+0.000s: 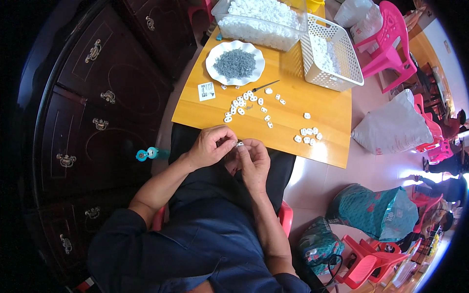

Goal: The recorder is manually assembling small white plastic components by inserting small black pins into them at a table.

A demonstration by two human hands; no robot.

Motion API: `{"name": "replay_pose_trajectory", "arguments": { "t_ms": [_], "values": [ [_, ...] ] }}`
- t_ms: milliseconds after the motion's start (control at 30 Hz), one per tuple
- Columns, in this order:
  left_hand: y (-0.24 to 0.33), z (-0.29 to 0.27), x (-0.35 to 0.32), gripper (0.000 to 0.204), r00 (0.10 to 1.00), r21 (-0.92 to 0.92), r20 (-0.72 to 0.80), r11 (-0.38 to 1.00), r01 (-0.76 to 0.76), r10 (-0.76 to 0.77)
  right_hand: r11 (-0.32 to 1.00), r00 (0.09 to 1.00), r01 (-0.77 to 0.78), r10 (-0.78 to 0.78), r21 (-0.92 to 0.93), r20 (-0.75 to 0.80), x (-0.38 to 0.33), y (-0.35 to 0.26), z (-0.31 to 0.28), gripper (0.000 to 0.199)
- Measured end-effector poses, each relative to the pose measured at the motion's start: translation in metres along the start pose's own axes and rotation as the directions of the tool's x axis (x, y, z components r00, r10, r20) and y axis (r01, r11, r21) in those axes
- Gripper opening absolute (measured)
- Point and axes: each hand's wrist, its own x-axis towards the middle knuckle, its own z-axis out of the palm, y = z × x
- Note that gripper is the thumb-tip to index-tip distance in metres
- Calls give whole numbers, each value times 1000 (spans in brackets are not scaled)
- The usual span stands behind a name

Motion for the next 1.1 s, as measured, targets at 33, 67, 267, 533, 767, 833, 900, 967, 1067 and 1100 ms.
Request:
{"name": "replay_pose_trajectory", "arguments": {
  "t_ms": [33, 67, 267, 533, 767, 833, 900, 967, 1067, 1100],
  "values": [
    [-1, 0, 0, 9, 1000, -2, 0, 1000, 2, -2, 1000, 1000, -3, 3, 3, -6, 0, -1, 0, 11],
    [-1, 0, 0, 9, 1000, -1, 0, 1000, 2, -2, 1000, 1000, -5, 5, 7, -13, 0, -2, 0, 11],
    [-2, -1, 0, 8, 999, -22, 19, 999, 37, -36, 1000, 1000, 2, -2, 19, -19, 0, 2, 0, 11],
    [-6, 3, 0, 8, 999, -4, -13, 999, 44, -44, 1000, 1000, 3, -3, 27, -16, 0, 4, -1, 12],
    [-5, 2, 1, 9, 998, -17, 19, 998, 52, -52, 999, 1000, 22, -22, 48, -11, 1, 9, -1, 13],
    [-6, 2, 1, 9, 997, -15, 24, 997, 71, -71, 999, 1000, 19, -18, 51, -10, 2, 10, -2, 13],
    [-6, 2, 0, 9, 997, -21, 25, 997, 72, -72, 998, 1000, 17, -16, 53, -10, 2, 10, -2, 13],
    [-6, 2, 0, 9, 997, -26, 26, 997, 73, -72, 999, 1000, 22, -21, 45, -12, 2, 9, -1, 13],
    [-6, 3, 0, 8, 996, -34, 28, 996, 83, -82, 999, 1000, 25, -24, 44, -12, 1, 8, -2, 12],
    [-8, 4, -1, 8, 997, -35, 20, 996, 81, -80, 999, 1000, 25, -24, 46, -13, 1, 9, -2, 12]
  ]
}}
